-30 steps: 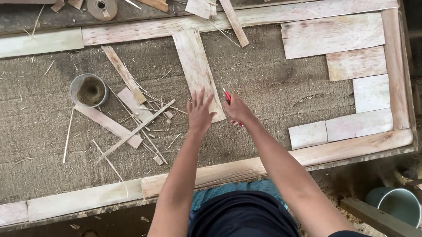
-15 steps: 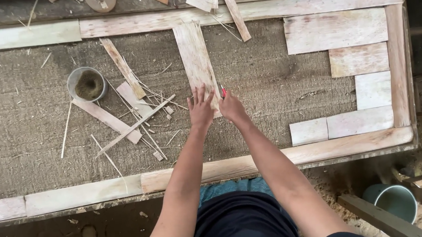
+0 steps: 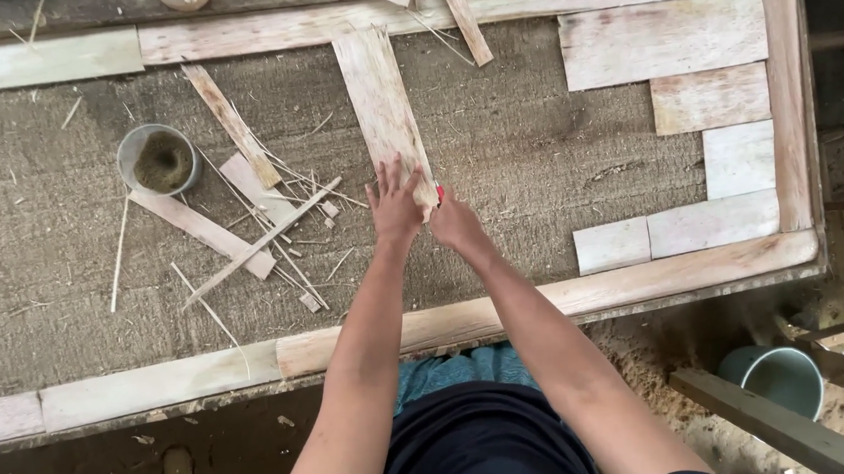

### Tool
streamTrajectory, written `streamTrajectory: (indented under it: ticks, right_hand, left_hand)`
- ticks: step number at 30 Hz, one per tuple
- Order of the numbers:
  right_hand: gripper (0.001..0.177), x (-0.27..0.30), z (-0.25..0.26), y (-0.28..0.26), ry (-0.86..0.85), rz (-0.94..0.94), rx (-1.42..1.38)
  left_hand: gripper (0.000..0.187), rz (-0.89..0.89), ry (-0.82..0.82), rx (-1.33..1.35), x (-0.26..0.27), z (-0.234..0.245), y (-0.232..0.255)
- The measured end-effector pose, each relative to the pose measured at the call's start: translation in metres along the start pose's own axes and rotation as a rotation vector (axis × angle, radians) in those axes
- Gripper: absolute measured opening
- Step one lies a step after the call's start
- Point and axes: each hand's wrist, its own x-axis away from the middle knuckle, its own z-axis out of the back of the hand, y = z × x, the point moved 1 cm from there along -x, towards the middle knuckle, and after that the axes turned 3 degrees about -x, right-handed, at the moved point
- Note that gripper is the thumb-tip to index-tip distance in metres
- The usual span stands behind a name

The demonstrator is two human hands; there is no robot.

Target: The person uses a red utility knife to shave thin strips from a rectangular piece of wood on a workbench. They repeatedly scrape the knife along the wood's surface, creating shavings that accumulate on the table. The person flips the wood and continues shaving different sides throughout the clip.

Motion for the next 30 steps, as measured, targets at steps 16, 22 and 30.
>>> streamTrajectory:
  ticks: [16,22,30]
  right_hand:
    - [0.051,0.008,-0.017,0.034,-0.053,-0.057,-0.068]
    - [0.048,0.009,-0.027,0.045,-0.044,-0.054,-0.141]
    - [0.047,0.0,-0.051,0.079,-0.065,-0.061,-0.169]
  left_hand:
    - [0.08,0.044,-0.056,-0.001,0.007,-0.01,0.002]
    - [0.076,0.061,-0.066,0.048,0.011,0.005,0.007]
    - [0.078,0.065,-0.048,0.019,0.016,0.002,0.01]
